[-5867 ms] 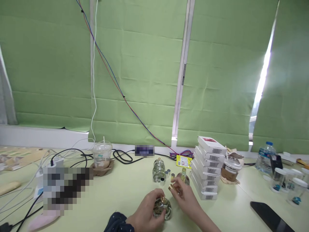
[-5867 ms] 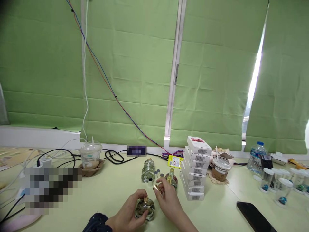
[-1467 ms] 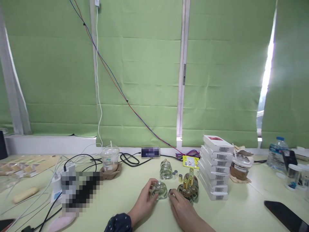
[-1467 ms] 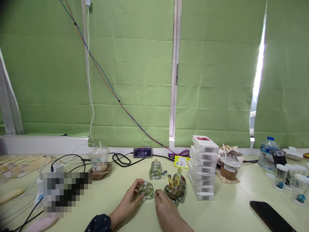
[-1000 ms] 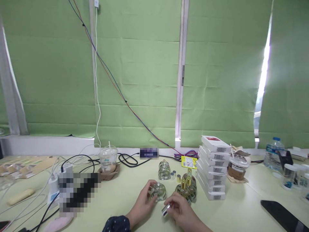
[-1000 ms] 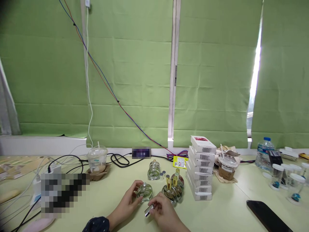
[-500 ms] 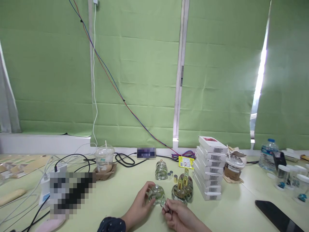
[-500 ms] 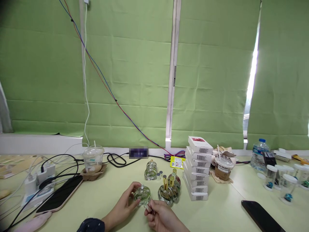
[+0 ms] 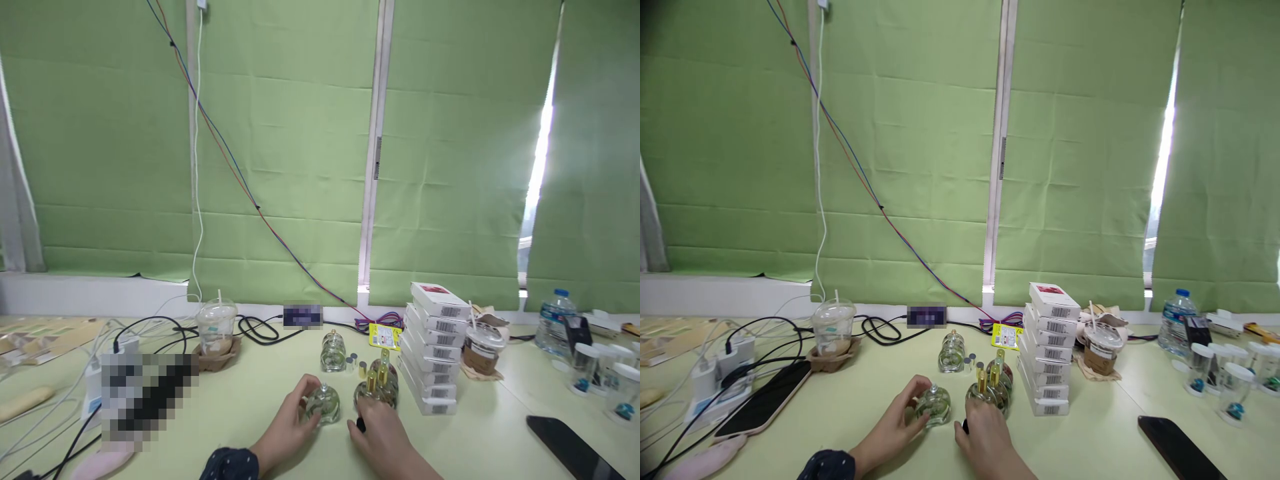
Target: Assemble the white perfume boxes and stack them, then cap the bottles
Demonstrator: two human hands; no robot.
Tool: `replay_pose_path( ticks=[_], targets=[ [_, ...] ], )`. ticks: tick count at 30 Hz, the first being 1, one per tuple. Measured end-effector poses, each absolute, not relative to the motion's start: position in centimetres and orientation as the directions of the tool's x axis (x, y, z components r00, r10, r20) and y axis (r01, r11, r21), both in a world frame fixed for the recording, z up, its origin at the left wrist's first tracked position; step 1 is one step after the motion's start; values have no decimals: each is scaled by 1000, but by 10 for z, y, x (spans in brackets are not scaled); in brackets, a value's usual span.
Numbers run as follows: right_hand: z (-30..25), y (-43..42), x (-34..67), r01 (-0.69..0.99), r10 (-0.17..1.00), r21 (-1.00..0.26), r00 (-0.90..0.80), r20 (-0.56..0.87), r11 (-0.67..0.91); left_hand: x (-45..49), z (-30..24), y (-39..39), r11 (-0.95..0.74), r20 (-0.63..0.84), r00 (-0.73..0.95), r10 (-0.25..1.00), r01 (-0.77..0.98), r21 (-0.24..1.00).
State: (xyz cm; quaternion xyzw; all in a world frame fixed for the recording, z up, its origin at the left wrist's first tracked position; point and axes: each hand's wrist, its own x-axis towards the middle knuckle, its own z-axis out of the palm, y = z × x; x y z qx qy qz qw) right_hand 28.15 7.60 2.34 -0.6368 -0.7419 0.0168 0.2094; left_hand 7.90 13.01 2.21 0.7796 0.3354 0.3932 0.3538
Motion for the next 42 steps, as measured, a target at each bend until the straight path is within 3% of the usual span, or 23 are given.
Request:
replay_pose_path(
  ticks=[8, 11, 13, 15, 16, 18, 21, 26, 32, 37, 42],
  targets=[
    [32, 74, 279, 957, 980, -254, -99, 174, 142, 81, 25, 124, -577, 400, 513, 760, 250, 777],
    [31, 75, 282, 899, 966, -393, -104, 235, 192, 81, 22, 123, -591, 407, 533, 741, 232, 773],
    [31, 76, 283, 700, 954, -666, -73, 292, 258, 82, 21, 123, -606, 423, 531, 734, 232, 760],
    [34, 76, 282, 276, 978, -938, -50, 205, 210, 83, 20, 123, -620, 439, 519, 734, 246, 745],
    [36, 76, 281, 31, 988, -991, -83, 127, 130, 83, 19, 123, -623, 444, 511, 736, 255, 739],
    [40, 76, 278, -340, 980, -939, -197, 29, -40, 84, 20, 123, -624, 446, 504, 740, 266, 735],
    [44, 75, 278, -556, 957, -824, -282, 66, -107, 85, 20, 122, -630, 447, 510, 735, 269, 728],
    [36, 81, 283, -536, 958, -844, -257, 127, -32, 83, 18, 120, -663, 465, 524, 714, 293, 689],
    [28, 87, 283, -233, 966, -954, -131, 223, 188, 83, 15, 116, -713, 494, 557, 668, 288, 639],
    [31, 83, 274, -127, 933, -935, -105, 345, 332, 85, 12, 110, -735, 493, 604, 627, 248, 631],
    [29, 76, 267, -28, 900, -907, -117, 421, 421, 85, 6, 109, -820, 584, 590, 558, 283, 497]
  ],
)
